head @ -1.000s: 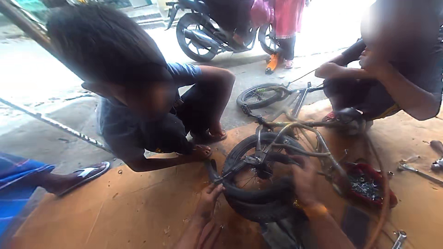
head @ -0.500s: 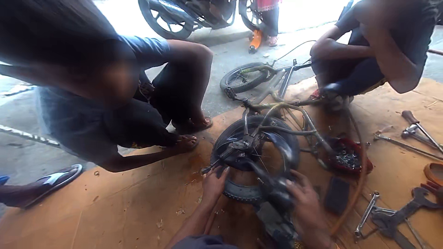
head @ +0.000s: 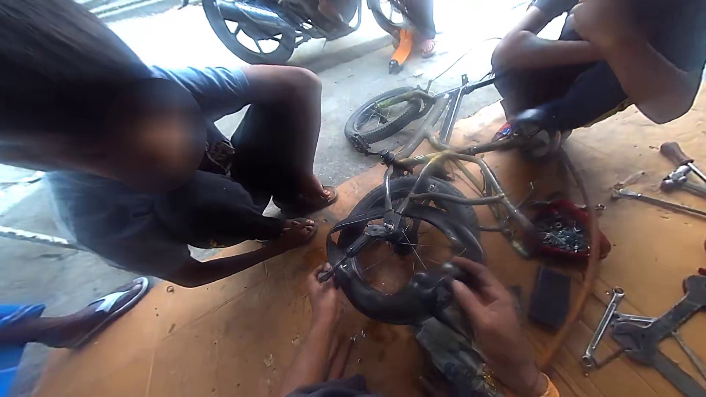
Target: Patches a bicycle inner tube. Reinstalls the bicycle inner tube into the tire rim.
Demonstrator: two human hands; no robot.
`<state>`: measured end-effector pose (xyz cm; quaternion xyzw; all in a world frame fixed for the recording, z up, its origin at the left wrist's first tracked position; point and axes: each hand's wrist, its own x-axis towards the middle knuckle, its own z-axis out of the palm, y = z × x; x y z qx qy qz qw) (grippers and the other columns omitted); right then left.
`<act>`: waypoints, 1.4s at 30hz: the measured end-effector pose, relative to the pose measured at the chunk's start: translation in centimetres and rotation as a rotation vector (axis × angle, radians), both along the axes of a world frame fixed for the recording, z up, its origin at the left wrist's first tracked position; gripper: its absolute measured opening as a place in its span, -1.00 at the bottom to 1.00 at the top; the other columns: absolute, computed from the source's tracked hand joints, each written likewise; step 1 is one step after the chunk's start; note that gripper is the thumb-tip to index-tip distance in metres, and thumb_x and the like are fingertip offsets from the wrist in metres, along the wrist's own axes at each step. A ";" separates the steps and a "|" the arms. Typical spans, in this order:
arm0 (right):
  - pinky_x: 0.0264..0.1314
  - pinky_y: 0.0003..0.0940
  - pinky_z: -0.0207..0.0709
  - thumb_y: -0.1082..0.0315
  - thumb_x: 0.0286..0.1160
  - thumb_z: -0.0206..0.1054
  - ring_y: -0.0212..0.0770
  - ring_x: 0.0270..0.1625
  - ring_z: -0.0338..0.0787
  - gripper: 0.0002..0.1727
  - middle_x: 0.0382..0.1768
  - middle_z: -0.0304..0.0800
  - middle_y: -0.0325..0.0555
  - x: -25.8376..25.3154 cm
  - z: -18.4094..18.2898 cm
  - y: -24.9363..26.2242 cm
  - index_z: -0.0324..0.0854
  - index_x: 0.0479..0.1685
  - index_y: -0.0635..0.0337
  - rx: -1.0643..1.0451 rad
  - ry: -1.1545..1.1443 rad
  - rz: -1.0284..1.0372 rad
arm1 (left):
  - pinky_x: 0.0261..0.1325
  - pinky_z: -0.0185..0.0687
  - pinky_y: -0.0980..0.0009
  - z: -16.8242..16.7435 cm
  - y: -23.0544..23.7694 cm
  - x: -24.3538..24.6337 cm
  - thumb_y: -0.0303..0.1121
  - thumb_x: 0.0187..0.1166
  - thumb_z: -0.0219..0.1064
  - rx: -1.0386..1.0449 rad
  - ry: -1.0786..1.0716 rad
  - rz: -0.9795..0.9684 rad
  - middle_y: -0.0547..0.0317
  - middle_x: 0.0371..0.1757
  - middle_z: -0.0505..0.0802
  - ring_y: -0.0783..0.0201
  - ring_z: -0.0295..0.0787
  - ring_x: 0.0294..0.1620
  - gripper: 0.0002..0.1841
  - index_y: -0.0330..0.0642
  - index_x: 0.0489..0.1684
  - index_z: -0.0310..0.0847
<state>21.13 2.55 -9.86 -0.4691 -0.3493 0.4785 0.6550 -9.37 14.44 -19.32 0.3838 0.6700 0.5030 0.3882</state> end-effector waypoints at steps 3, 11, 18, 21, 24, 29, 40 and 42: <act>0.35 -0.14 0.78 0.45 0.53 0.37 -0.11 0.29 0.82 -0.46 0.31 0.79 -0.11 1.0 -2.0 0.1 0.57 0.54 0.06 -0.004 -0.219 0.037 | 0.23 0.73 0.19 0.2 -4.7 0.5 -0.19 0.70 0.18 0.171 0.479 -0.229 -0.19 0.13 0.70 0.13 0.74 0.13 -0.53 -0.51 0.29 0.41; 0.14 -0.19 0.86 0.42 0.42 0.48 -0.27 0.12 0.88 -0.43 0.20 0.82 -0.22 2.6 -1.7 1.7 0.58 0.48 -0.06 -0.149 -0.473 -0.157 | 0.64 0.39 -0.13 0.0 -6.2 0.5 0.47 0.55 0.07 0.462 1.076 -0.805 -0.24 0.53 0.66 -0.12 0.52 0.63 -0.08 -0.27 0.47 0.62; 0.45 0.45 0.36 0.35 0.29 0.34 0.41 0.66 0.33 -0.31 0.65 0.37 0.22 0.4 -1.7 1.1 0.57 0.58 -0.21 -0.015 -1.319 -0.321 | 0.86 -0.12 -0.15 3.8 -1.5 1.6 0.74 0.19 0.06 0.007 1.102 -1.266 0.09 0.74 0.48 0.04 0.13 0.86 0.02 0.21 0.52 0.59; 0.65 0.67 -0.09 0.43 0.33 0.38 0.23 0.87 0.09 -0.31 0.76 0.35 -0.06 -0.8 -2.3 0.6 0.60 0.58 -0.25 0.025 -1.456 0.038 | 0.85 -0.11 -0.12 4.4 -1.3 2.1 0.73 0.20 0.09 -0.051 1.053 -1.308 0.29 0.59 0.64 0.18 0.31 0.75 -0.04 0.25 0.45 0.64; 0.61 0.69 -0.15 0.33 0.42 0.28 0.03 0.87 0.13 -0.43 0.60 0.57 -0.33 -1.0 -1.9 1.2 0.61 0.51 -0.22 -0.124 -1.512 0.380 | 0.85 -0.18 -0.15 5.0 -0.8 2.6 0.68 0.22 0.16 -0.151 0.995 -1.360 0.21 0.60 0.62 0.11 0.23 0.79 -0.07 0.19 0.40 0.69; 0.70 0.64 -0.32 0.17 0.59 0.32 -0.02 0.84 0.19 -0.68 0.41 0.73 -0.36 -0.8 -1.0 2.2 0.75 0.27 -0.18 -0.197 -1.556 0.385 | 0.79 0.06 -0.07 4.9 -2.0 3.5 0.69 0.16 0.21 -0.111 1.028 -1.249 0.23 0.36 0.78 0.16 0.49 0.60 -0.05 0.06 0.25 0.75; 0.68 0.68 -0.18 0.09 0.59 0.32 -0.03 0.70 0.46 -0.77 0.31 0.80 -0.32 -2.4 -2.6 1.9 0.84 0.07 -0.39 -0.016 -1.468 0.226 | 0.21 0.81 0.29 3.9 -4.1 -1.4 0.03 0.71 0.20 0.256 0.711 -0.697 0.35 -0.05 0.92 0.46 0.86 0.03 -0.61 0.00 -0.14 0.87; 0.62 0.61 0.07 0.18 0.54 0.38 0.02 0.71 0.44 -0.72 0.42 0.72 -0.22 -2.0 -2.2 2.3 0.82 0.15 -0.39 0.015 -1.489 0.183 | 0.17 0.83 0.25 3.1 -4.5 -1.8 0.03 0.62 0.28 0.276 0.758 -0.631 0.25 0.03 0.89 0.37 0.85 0.05 -0.65 -0.03 -0.14 0.84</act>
